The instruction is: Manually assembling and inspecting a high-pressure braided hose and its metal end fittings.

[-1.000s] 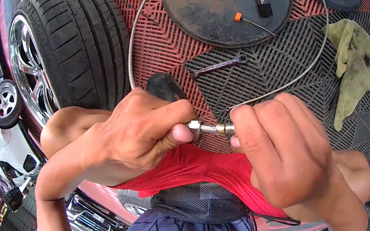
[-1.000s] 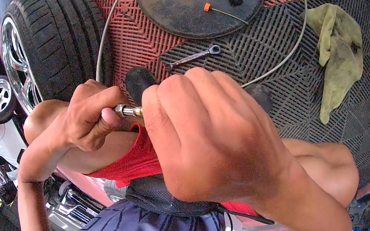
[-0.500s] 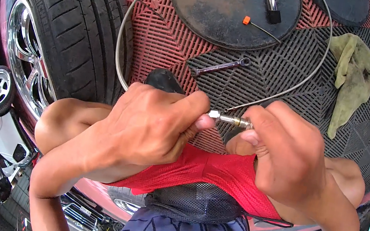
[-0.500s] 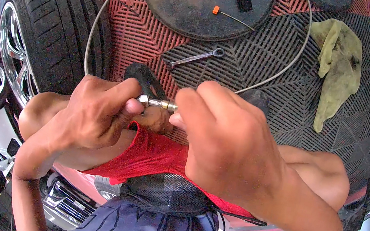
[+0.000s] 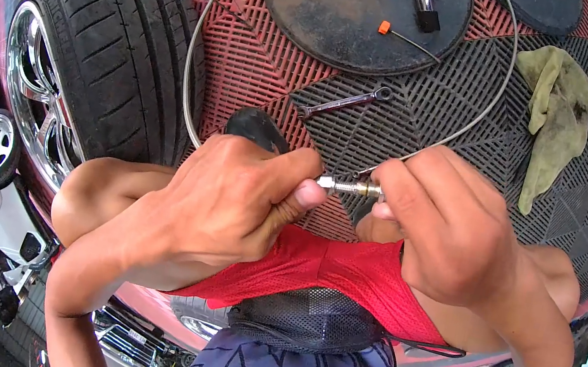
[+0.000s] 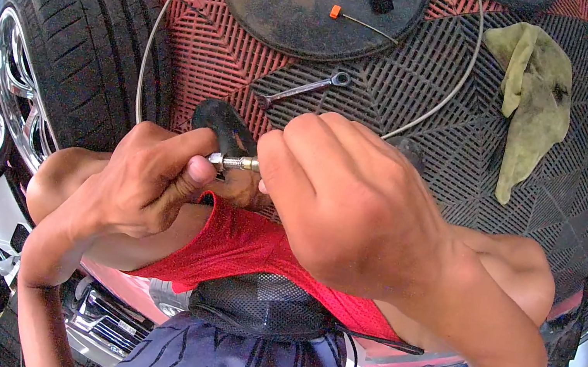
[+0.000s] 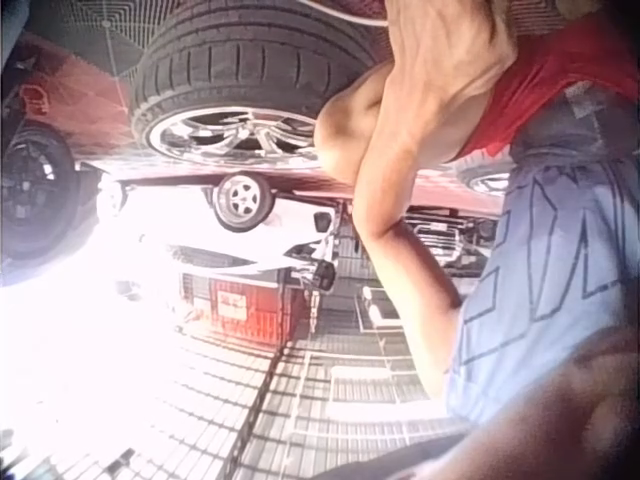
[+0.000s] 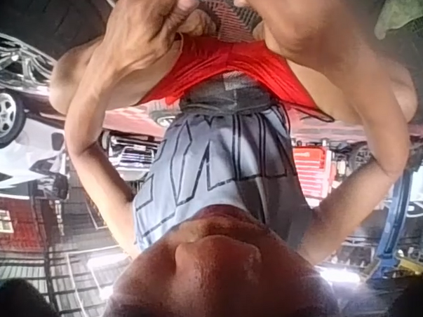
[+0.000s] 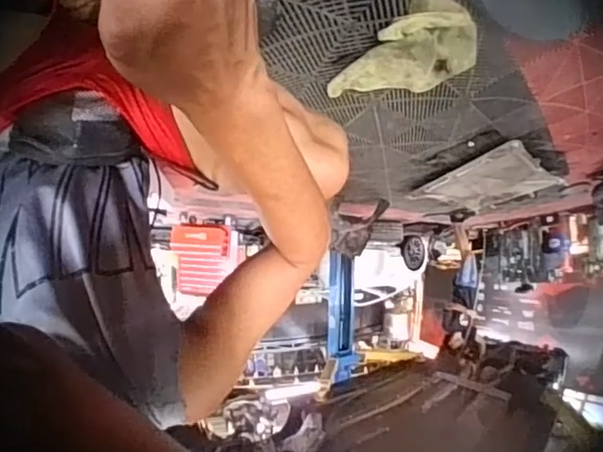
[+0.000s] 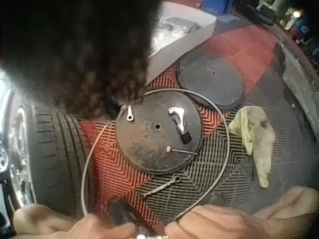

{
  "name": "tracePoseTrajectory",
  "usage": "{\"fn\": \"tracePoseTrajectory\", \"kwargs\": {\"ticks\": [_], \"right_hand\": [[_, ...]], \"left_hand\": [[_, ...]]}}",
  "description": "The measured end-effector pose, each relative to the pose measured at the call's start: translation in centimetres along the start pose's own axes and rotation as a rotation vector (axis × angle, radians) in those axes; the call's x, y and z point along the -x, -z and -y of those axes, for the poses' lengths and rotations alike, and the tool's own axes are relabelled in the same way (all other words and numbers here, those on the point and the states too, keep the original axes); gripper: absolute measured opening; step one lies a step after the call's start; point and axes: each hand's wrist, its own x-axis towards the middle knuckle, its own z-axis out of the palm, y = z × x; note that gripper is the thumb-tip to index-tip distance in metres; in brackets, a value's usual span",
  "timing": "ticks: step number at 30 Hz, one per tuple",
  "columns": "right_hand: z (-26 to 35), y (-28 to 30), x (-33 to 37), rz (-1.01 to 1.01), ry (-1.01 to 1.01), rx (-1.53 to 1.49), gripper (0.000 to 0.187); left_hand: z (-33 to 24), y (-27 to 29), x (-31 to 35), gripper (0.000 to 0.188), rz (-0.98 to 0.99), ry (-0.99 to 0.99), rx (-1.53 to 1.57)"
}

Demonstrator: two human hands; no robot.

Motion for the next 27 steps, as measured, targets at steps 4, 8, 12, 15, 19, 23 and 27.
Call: {"fn": "tracePoseTrajectory", "kwargs": {"ticks": [4, 8, 12, 15, 19, 23, 27], "right_hand": [[0.2, -0.3, 0.1, -0.007, 0.022, 0.026, 0.028], [0.6, -0.6, 0.2, -0.004, -0.024, -0.046, 0.026], [1.1, -0.4, 0.7, 0.087, -0.121, -0.138, 0.018], [1.2, -0.7, 1.1, 0.137, -0.196, -0.215, 0.013], [1.7, -0.8, 1.2, 0.105, -0.343, -0.304, 0.009], [1.5, -0.7, 1.0, 0.058, -0.39, -0.409, 0.009], [1.0, -0.8, 0.7, 0.074, -0.444, -0.524, 0.011]], "left_hand": [[0.2, -0.4, 0.3, 0.018, -0.044, -0.065, -0.077], [0.1, -0.4, 0.3, 0.023, -0.102, -0.155, -0.229], [0.9, -0.8, 0.3, 0.024, -0.073, -0.237, -0.284], [1.3, -1.6, 0.3, 0.025, -0.048, -0.27, -0.309], [1.3, -1.8, 0.5, 0.026, -0.101, -0.257, -0.315], [0.8, -1.3, 0.1, 0.027, -0.124, -0.263, -0.337], [0.7, -1.4, 0.2, 0.027, -0.118, -0.256, -0.348]]}}
